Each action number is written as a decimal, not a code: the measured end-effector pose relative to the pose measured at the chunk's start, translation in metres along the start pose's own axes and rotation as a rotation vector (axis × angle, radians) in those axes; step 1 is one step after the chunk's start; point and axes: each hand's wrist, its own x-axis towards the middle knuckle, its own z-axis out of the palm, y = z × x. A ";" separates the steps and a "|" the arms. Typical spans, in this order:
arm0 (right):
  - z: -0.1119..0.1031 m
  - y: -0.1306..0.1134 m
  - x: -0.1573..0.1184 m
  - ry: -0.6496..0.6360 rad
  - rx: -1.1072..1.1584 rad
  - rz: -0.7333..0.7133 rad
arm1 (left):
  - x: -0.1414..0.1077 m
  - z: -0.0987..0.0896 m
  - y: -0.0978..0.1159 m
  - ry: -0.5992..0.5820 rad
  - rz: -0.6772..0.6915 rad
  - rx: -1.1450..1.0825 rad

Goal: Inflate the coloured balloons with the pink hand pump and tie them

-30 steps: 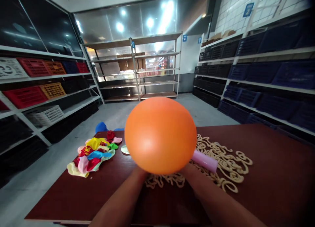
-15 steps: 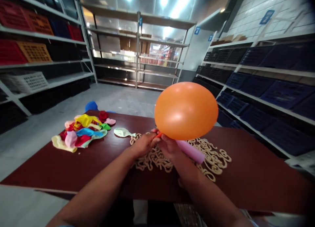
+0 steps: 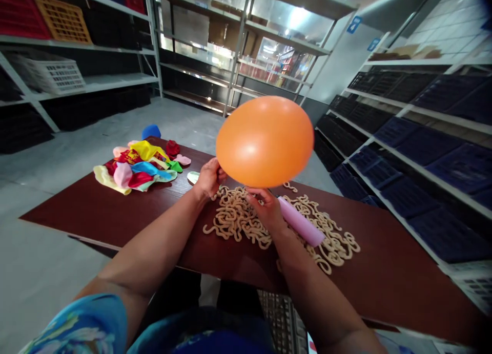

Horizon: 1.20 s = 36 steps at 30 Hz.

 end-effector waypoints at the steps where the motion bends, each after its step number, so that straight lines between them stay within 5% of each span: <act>1: 0.000 -0.002 0.000 -0.014 -0.052 -0.036 | 0.004 -0.005 0.005 0.020 -0.021 -0.035; 9: 0.017 -0.025 0.018 -0.240 -0.481 -0.212 | 0.015 -0.025 0.014 0.007 -0.023 -0.151; 18: 0.040 -0.020 0.054 -0.439 -0.836 -0.284 | 0.012 -0.027 0.014 -0.041 -0.020 -0.087; 23: 0.027 -0.022 0.048 -0.070 -0.374 -0.059 | 0.010 -0.022 0.009 -0.090 -0.102 -0.012; 28: 0.023 -0.027 0.040 0.143 0.179 0.224 | 0.004 -0.015 0.005 -0.123 -0.227 0.118; 31: 0.024 -0.030 0.038 0.288 0.330 0.157 | -0.002 -0.011 0.004 -0.163 -0.336 0.138; 36: 0.020 -0.033 0.038 0.446 0.274 -0.149 | -0.009 -0.004 -0.001 -0.234 -0.497 0.207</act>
